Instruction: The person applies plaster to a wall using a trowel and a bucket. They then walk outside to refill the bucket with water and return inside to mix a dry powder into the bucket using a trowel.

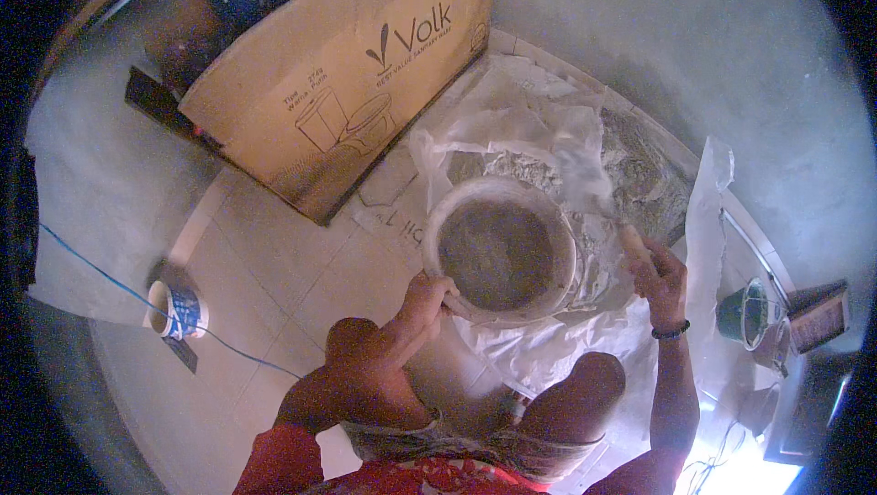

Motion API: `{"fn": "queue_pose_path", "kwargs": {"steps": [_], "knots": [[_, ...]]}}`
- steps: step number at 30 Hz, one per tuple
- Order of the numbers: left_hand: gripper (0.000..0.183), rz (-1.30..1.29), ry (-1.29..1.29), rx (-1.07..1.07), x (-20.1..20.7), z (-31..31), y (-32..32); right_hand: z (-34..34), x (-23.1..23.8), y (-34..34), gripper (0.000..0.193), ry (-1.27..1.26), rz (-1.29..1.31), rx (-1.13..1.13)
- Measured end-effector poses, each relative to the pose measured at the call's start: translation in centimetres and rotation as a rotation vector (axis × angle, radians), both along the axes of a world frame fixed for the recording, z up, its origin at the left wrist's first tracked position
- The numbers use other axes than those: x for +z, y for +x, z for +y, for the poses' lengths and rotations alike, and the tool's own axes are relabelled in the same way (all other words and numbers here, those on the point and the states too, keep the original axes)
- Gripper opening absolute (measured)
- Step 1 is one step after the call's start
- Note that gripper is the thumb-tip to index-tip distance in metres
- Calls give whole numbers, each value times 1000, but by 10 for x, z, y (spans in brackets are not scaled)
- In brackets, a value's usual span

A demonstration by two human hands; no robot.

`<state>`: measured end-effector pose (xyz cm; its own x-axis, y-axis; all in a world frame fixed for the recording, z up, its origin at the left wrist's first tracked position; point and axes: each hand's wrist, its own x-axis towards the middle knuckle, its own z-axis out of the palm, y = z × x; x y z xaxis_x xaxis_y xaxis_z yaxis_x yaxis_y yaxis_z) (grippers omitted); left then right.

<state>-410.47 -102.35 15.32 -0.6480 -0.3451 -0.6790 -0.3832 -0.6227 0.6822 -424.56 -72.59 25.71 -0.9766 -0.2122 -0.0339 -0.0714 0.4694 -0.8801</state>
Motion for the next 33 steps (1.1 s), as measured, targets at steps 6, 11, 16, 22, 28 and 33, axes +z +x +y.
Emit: {"fn": "queue_pose_path", "kwargs": {"steps": [6,11,16,22,28,33], "knots": [[19,557,-1072,-559,-24,-23,15,98,-125,-40,34,162,63,-273],[22,-19,70,7,-13,-26,8,107,-191,-53,36,508,177,-488],[39,96,111,48,-14,-27,14,142,-233,-62,36,592,169,-558],[44,35,50,137,-3,-24,22,126,-260,-84,35,613,-4,-658],[39,53,141,188,0,-14,25,107,-290,-116,29,591,69,-593],[21,-21,-733,-550,-30,-43,61,50,-288,-132,33,401,33,-464]]}}
